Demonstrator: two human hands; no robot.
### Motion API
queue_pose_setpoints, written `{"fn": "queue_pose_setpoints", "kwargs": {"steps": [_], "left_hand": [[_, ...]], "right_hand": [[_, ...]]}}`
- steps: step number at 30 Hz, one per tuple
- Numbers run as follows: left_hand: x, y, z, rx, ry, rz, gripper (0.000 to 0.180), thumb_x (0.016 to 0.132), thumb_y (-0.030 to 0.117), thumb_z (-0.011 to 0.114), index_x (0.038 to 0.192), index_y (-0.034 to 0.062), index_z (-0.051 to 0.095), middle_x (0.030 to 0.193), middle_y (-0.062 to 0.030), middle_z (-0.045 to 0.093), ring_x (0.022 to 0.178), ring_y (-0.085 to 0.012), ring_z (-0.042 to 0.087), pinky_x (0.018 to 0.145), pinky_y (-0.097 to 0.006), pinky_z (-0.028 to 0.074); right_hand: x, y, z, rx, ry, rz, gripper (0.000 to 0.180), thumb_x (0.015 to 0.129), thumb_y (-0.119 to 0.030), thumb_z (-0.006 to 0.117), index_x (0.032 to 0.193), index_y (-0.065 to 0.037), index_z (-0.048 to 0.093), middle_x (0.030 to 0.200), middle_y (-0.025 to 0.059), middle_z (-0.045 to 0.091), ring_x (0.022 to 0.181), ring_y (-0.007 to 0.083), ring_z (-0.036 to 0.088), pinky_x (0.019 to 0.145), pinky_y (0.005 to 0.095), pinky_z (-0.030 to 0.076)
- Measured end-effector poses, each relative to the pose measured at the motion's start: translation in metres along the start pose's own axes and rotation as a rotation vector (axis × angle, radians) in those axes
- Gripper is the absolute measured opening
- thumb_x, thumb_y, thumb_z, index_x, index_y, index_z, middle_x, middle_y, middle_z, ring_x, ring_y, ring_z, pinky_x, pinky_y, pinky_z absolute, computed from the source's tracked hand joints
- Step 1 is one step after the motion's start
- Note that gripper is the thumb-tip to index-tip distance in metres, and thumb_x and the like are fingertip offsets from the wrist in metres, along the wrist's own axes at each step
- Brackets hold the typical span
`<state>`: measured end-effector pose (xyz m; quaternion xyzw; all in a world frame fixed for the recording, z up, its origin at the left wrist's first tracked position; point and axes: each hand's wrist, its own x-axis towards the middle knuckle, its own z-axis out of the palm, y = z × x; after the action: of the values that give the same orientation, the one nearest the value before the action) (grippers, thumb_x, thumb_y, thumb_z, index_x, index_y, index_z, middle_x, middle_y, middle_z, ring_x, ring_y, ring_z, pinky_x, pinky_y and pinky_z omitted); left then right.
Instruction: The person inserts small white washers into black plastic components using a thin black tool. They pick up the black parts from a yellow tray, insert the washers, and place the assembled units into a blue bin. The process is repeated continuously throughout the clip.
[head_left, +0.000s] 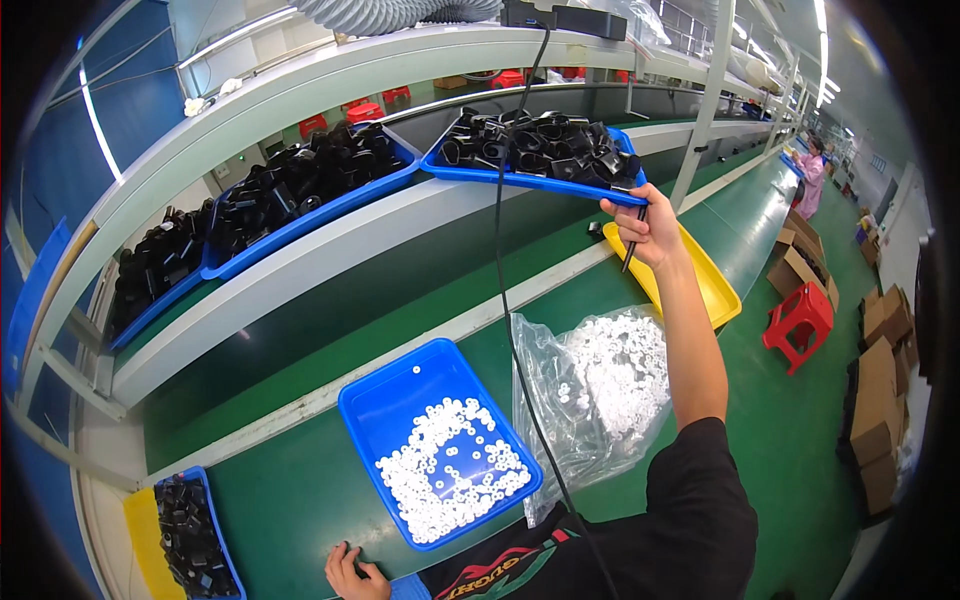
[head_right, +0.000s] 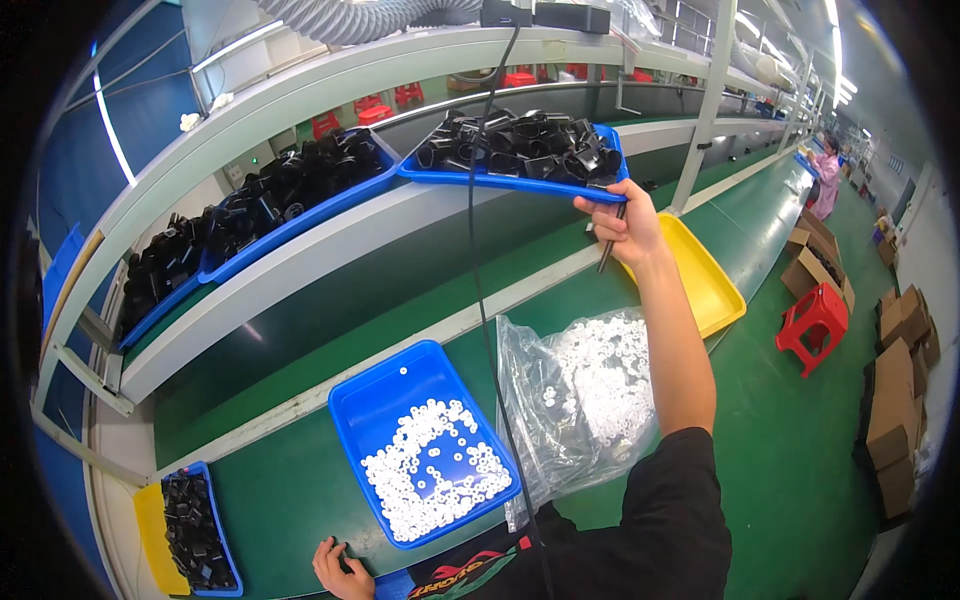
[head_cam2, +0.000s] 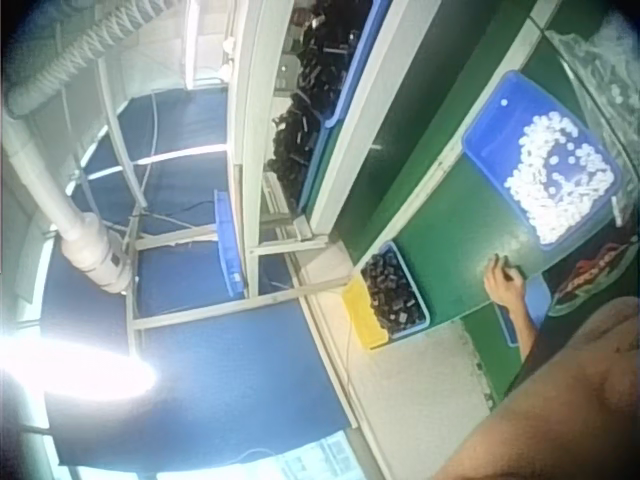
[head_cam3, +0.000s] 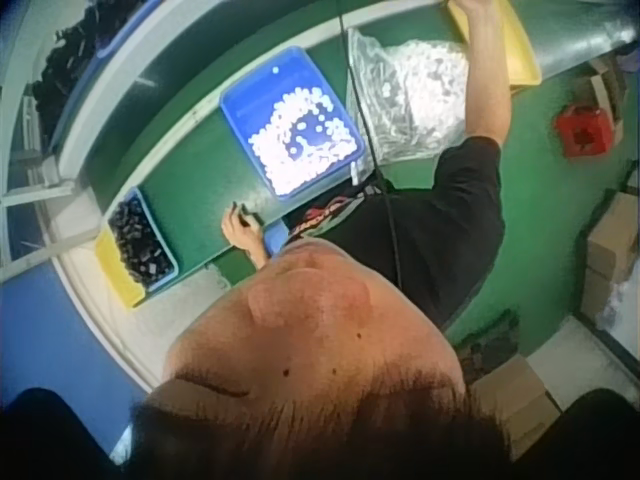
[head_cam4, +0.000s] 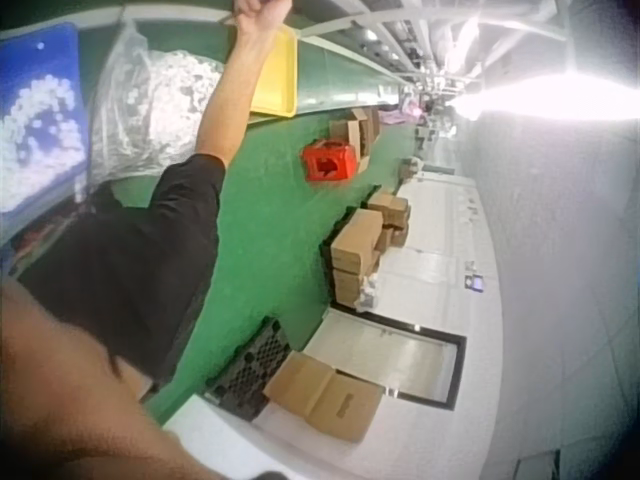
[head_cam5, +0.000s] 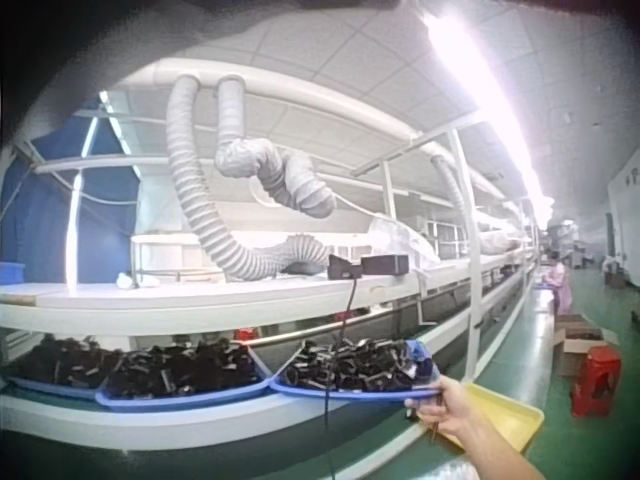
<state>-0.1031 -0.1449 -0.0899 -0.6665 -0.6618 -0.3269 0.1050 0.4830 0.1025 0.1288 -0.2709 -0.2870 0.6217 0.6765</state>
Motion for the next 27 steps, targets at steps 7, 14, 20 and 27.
{"fn": "queue_pose_setpoints", "kwargs": {"steps": [7,14,20,27], "left_hand": [[-0.001,0.0,0.0,-0.003,0.024,0.006,0.019,0.079,0.01,0.06,0.095,0.0063,0.07,0.105,-0.0119,0.068,0.098,-0.0345,0.062,0.09,-0.044,0.048],[-0.004,-0.006,0.004,-0.021,0.014,0.011,0.02,0.08,0.01,0.06,0.096,0.0074,0.07,0.107,-0.0115,0.068,0.101,-0.0342,0.062,0.091,-0.044,0.048],[-0.014,-0.012,0.007,-0.055,-0.038,-0.08,0.023,0.073,0.005,0.055,0.093,0.0035,0.066,0.112,-0.014,0.064,0.108,-0.0358,0.057,0.094,-0.046,0.044],[-0.014,-0.012,0.012,-0.046,-0.056,-0.073,0.021,0.074,0.002,0.054,0.093,0.0007,0.063,0.111,-0.0146,0.063,0.109,-0.0358,0.057,0.095,-0.045,0.042]], "right_hand": [[-0.045,0.034,0.029,-0.093,0.02,-0.179,0.033,0.091,-0.023,0.04,0.086,0.006,0.055,0.084,0.0231,0.067,0.037,0.0065,0.034,0.035,0.021,0.027],[-0.081,0.054,0.044,-0.101,0.158,-0.364,0.027,0.092,-0.02,0.041,0.086,0.002,0.056,0.084,0.0228,0.067,0.037,0.0082,0.035,0.036,0.0222,0.027],[-0.119,0.067,0.039,-0.104,0.252,-0.45,0.031,0.091,-0.02,0.043,0.088,0.005,0.06,0.083,0.0224,0.068,0.037,0.0098,0.036,0.037,0.023,0.027],[-0.187,0.059,0.037,-0.163,0.357,-0.574,0.041,0.089,-0.025,0.044,0.084,0.01,0.063,0.078,0.0206,0.067,0.035,0.0092,0.034,0.035,0.0228,0.026]]}}
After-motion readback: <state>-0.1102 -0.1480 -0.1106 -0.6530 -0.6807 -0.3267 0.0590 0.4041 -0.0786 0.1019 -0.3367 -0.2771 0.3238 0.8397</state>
